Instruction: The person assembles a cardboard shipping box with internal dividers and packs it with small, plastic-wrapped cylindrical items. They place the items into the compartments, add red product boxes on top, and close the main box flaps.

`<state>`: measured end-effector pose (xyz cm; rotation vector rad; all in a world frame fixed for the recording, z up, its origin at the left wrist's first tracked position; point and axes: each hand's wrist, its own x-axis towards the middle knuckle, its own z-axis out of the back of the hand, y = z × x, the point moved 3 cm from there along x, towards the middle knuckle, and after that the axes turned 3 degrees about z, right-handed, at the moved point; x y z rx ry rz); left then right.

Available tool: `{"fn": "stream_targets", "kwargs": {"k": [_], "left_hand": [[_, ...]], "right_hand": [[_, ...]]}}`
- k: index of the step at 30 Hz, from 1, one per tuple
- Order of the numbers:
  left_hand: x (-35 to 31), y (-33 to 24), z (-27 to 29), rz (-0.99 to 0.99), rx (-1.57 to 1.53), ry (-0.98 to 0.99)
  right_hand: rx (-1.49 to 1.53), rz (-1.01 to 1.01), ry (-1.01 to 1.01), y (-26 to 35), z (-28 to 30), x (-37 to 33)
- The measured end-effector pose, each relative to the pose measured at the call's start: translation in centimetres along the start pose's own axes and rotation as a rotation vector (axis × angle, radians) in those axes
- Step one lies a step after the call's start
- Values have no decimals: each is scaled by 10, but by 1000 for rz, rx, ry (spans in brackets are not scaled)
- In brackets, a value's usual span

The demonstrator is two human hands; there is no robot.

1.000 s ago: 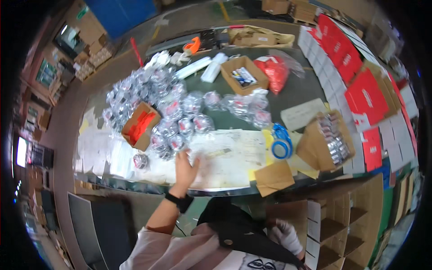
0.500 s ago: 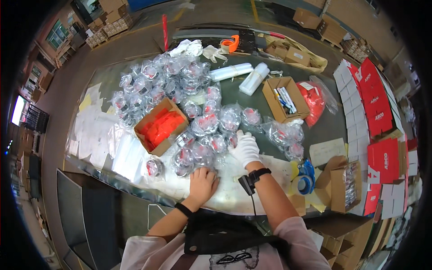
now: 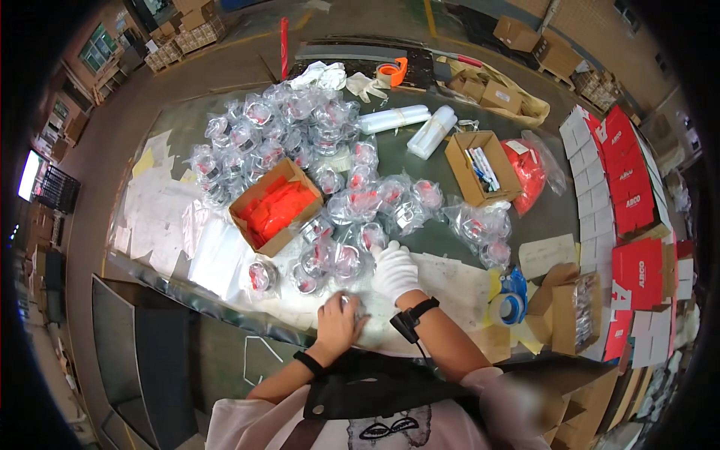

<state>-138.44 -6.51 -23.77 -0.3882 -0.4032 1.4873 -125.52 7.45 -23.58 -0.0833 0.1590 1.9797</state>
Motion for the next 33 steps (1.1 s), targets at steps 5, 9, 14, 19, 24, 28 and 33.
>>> {"fn": "stream_targets", "kwargs": {"k": [5,9,14,19,24,28,33], "left_hand": [[58,10,3,302,72,32],[101,14,-27,173,27,96],[88,92,-73,-288,121,56],[80,70,-51,-425,259,112],[77,0,-42,-508,790,116],[13,-166,-4,-278,0,96],[-34,-238,32,-394,-81,189]], "right_hand": [[326,-215,82,-32,7,-40],[1083,-358,183,-131,27,-164],[1501,-660,-161,-149,160,-417],[1121,-1245,-799,-95,204,-691],[877,-1855,-638,-187,151,-863],[714,-1564,140,-325,26,-921],[809,-895,488,-391,-126,-945]]}}
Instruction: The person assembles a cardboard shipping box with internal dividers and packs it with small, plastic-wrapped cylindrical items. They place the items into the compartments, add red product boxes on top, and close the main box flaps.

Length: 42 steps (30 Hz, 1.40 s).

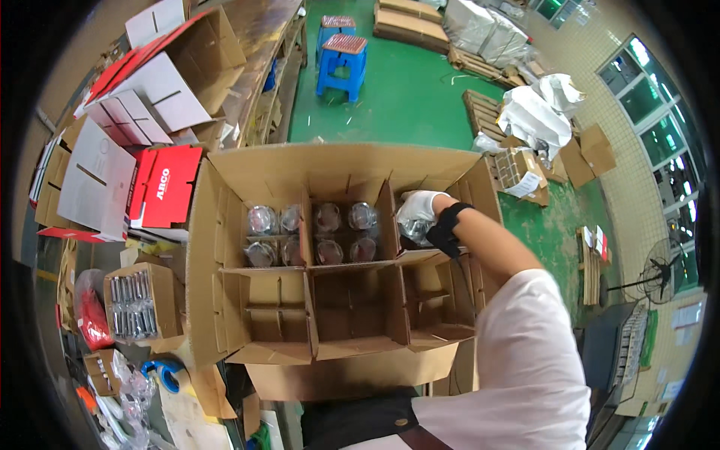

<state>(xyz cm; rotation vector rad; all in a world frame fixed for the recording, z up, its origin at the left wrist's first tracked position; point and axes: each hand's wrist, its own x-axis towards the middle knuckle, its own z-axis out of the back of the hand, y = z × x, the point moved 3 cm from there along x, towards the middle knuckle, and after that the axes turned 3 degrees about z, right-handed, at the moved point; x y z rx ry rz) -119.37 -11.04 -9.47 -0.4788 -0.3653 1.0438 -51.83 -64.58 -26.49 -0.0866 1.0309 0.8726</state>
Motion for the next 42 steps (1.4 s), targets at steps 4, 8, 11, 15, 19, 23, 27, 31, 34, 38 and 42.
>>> {"fn": "stream_targets", "kwargs": {"k": [4,8,11,15,19,23,27,31,34,38,42], "left_hand": [[-25,-92,30,-175,-64,68],[18,-295,-55,342,-532,373],[12,-414,-108,-146,-543,936],[-22,-551,-255,-556,-225,1526],[-87,-601,-440,-520,158,1638],[-172,-640,-560,-875,593,1483],[-225,-602,-581,-1705,1065,1603],[-212,-549,-583,-1335,1074,1624],[-207,-556,-568,-1547,1165,1251],[-215,-595,-541,-1801,1191,1052],[-195,-580,-579,-1549,611,1186]], "right_hand": [[344,-356,43,39,13,5],[-29,-2,-288,-67,-84,13],[605,-320,-209,44,65,-95],[1145,172,-990,99,94,-306],[1172,173,-1694,115,-25,-429],[1225,-192,-2087,127,-174,-444],[1592,-666,-2076,136,-312,-397],[1943,-772,-2122,147,-392,-368],[2038,-753,-2058,143,-381,-347],[2000,-600,-1969,121,-342,-332],[2029,-496,-1903,117,-331,-324]]}}
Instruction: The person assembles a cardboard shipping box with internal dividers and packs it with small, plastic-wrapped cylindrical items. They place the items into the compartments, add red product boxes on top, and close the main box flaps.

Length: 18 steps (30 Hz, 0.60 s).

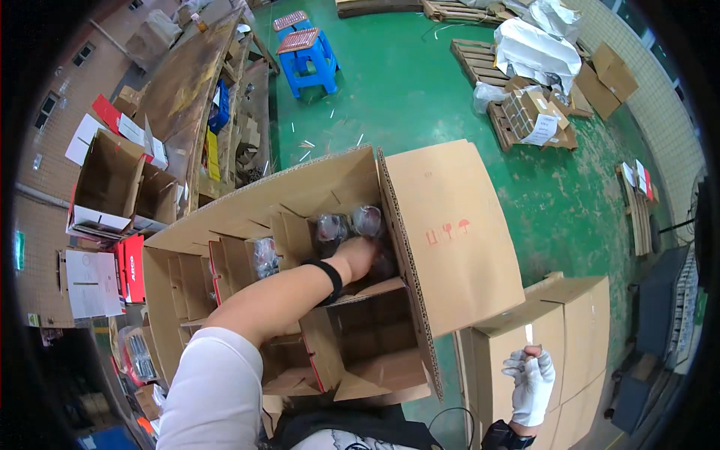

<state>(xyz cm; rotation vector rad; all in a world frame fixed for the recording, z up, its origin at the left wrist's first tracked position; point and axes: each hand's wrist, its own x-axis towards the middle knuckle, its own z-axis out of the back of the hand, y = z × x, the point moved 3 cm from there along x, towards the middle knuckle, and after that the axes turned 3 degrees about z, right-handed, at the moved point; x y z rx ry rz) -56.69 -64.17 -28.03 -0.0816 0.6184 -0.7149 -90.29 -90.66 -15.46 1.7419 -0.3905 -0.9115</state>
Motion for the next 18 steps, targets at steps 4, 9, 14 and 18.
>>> {"fn": "stream_targets", "kwargs": {"k": [4,9,14,18], "left_hand": [[4,8,-10,23,-46,-103],[-14,-3,53,201,146,-149],[-10,47,42,447,182,33],[-9,40,19,412,194,-41]], "right_hand": [[-24,-49,-5,-8,2,-3],[-44,-63,-70,-15,11,-8],[-33,-72,-81,-19,10,-10],[-24,-85,-86,-29,7,-22]]}}
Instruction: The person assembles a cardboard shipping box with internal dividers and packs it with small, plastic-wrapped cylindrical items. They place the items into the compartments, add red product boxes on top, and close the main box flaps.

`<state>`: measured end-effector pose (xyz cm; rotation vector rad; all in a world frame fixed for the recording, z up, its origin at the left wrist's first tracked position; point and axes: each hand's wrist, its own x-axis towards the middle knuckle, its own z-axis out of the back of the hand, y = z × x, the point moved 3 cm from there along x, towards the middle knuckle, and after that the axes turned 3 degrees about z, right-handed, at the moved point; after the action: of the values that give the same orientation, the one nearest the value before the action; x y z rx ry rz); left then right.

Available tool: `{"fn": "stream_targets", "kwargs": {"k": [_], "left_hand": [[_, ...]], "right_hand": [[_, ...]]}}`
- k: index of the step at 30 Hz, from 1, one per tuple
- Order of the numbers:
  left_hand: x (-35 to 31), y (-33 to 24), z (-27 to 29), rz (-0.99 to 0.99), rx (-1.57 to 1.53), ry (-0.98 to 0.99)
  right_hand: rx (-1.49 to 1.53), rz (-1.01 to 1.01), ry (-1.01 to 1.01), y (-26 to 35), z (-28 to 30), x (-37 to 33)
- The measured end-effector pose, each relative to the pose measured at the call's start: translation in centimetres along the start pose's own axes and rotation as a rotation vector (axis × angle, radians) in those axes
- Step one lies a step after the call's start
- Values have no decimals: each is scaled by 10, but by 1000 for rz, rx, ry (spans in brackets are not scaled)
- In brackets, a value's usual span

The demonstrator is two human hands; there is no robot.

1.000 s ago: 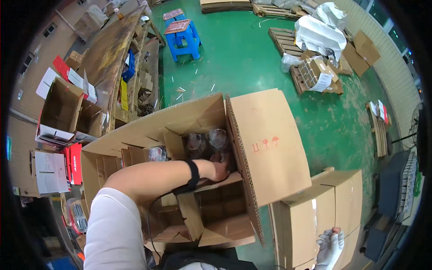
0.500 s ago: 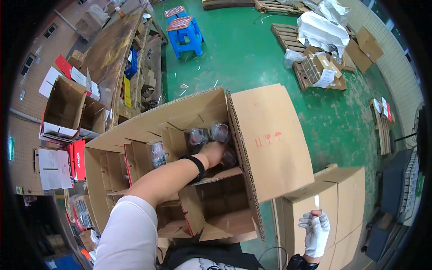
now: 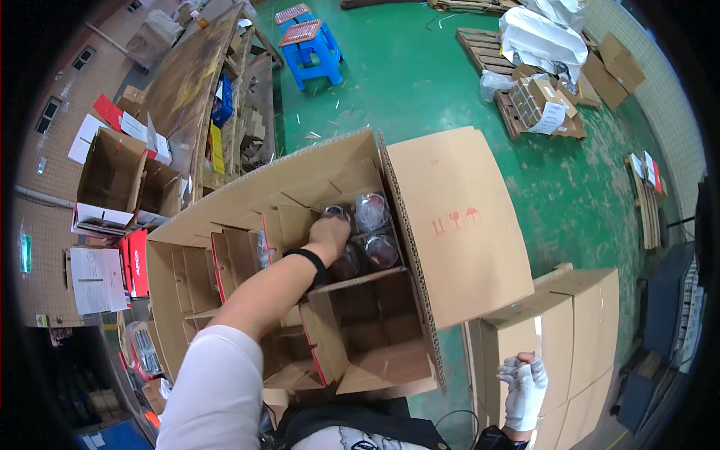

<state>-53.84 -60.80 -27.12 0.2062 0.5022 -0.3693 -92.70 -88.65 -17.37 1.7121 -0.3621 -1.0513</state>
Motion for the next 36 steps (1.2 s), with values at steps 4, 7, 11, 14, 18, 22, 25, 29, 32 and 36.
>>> {"fn": "stream_targets", "kwargs": {"k": [4,7,11,14,18,22,25,29,32,36], "left_hand": [[6,33,-9,-121,-204,46],[-54,46,38,-361,-305,111],[-210,86,123,-479,-951,-195],[-337,122,126,-448,-1185,-70],[-493,170,44,-112,-1334,-71],[-582,186,-24,142,-1771,-421],[-646,187,-68,666,-1719,-736],[-713,150,-144,1100,-1864,-845],[-719,150,-202,1200,-1895,-875],[-755,120,-317,1811,-1895,-1010]], "right_hand": [[0,-26,92,-3,-14,-20],[-266,-112,388,-14,-25,-44],[-537,-342,896,-26,-68,-90],[-483,-319,1147,0,-141,-123],[-853,980,1106,82,-337,-128],[-1890,1166,1178,27,-469,7],[-2029,1075,1561,-66,-475,61],[-2695,1432,1711,-111,-467,22],[-2550,1411,1536,-106,-469,40],[-2402,1406,1409,-114,-490,18]]}}
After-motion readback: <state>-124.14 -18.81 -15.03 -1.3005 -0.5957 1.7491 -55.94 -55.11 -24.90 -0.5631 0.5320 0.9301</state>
